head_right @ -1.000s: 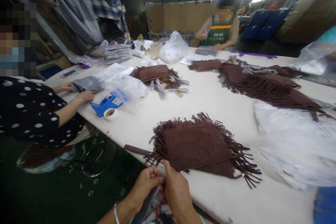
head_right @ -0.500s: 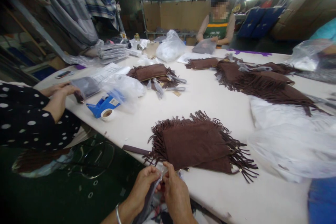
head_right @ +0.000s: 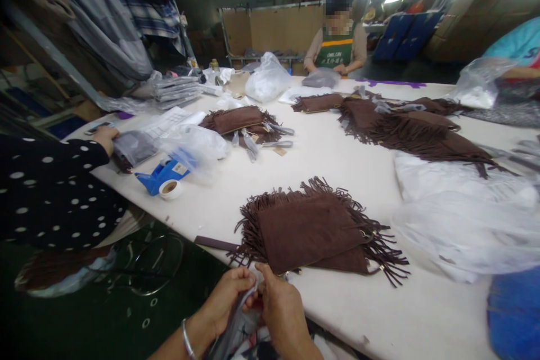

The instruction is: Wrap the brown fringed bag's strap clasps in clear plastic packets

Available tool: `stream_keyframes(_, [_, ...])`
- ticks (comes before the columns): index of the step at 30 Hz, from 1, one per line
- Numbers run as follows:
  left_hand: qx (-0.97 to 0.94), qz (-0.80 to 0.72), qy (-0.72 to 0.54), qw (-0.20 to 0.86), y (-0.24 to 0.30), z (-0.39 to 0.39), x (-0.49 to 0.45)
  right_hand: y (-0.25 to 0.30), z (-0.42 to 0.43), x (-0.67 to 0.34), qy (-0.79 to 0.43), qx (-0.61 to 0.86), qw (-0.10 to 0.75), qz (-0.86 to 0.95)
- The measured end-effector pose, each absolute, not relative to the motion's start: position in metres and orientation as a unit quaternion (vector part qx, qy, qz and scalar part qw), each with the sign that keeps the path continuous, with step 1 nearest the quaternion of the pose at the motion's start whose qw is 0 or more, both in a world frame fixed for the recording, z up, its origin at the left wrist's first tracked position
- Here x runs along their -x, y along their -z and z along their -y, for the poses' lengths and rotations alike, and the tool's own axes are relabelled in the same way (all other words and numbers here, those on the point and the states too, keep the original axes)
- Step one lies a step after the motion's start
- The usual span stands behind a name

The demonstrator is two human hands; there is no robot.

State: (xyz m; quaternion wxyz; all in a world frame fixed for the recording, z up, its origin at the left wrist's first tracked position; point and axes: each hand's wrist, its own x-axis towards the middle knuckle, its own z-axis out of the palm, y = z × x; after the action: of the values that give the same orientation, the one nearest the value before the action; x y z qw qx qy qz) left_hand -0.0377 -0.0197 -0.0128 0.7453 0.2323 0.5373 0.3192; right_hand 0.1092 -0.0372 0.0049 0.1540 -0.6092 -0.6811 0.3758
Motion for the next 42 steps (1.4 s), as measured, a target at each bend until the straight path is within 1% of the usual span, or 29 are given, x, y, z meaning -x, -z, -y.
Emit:
stream_keyframes(3, [-0.230, -0.543, -0.311, 0.745, 0.013, 0.017, 0.040, 0.000, 0.039, -0.108, -0.426, 0.601, 0.186, 0.650])
stream_keyframes(6, [-0.224, -0.547, -0.312, 0.744, 0.016, 0.017, 0.042, 0.007, 0.044, -0.104, -0.507, 0.590, 0.243, 0.579])
stream_keyframes(8, [-0.226, -0.550, -0.310, 0.742, 0.017, 0.016, 0.042, 0.012, 0.047, -0.101, -0.536, 0.585, 0.279, 0.540])
stream_keyframes(10, [-0.232, -0.551, -0.305, 0.741, 0.017, 0.016, 0.043, 0.013, 0.049, -0.100, -0.551, 0.578, 0.301, 0.522])
stream_keyframes(14, [-0.244, -0.549, -0.305, 0.739, 0.014, 0.015, 0.043, 0.009, 0.052, -0.106, -0.563, 0.564, 0.317, 0.514])
stream_keyframes(19, [-0.245, -0.560, -0.312, 0.727, 0.012, 0.017, 0.043, 0.010, 0.061, -0.106, -0.540, 0.625, 0.366, 0.428])
stream_keyframes(22, [-0.246, -0.556, -0.319, 0.727, 0.012, 0.020, 0.043, 0.020, 0.068, -0.098, -0.560, 0.624, 0.367, 0.403])
stream_keyframes(25, [-0.256, -0.544, -0.326, 0.729, 0.012, 0.022, 0.042, 0.034, 0.070, -0.089, -0.636, 0.589, 0.364, 0.340])
stream_keyframes(28, [-0.273, -0.546, -0.327, 0.721, 0.013, 0.023, 0.041, 0.046, 0.068, -0.085, -0.706, 0.531, 0.395, 0.252])
stream_keyframes(31, [-0.283, -0.557, -0.331, 0.707, 0.014, 0.024, 0.040, 0.052, 0.066, -0.082, -0.721, 0.510, 0.433, 0.182])
stream_keyframes(35, [-0.289, -0.567, -0.333, 0.696, 0.015, 0.024, 0.040, 0.051, 0.068, -0.079, -0.723, 0.497, 0.458, 0.141])
stream_keyframes(38, [-0.288, -0.571, -0.335, 0.692, 0.015, 0.025, 0.039, 0.044, 0.067, -0.079, -0.748, 0.468, 0.455, 0.123])
stream_keyframes(42, [-0.304, -0.568, -0.346, 0.683, 0.014, 0.026, 0.037, 0.032, 0.062, -0.082, -0.800, 0.418, 0.423, 0.073])
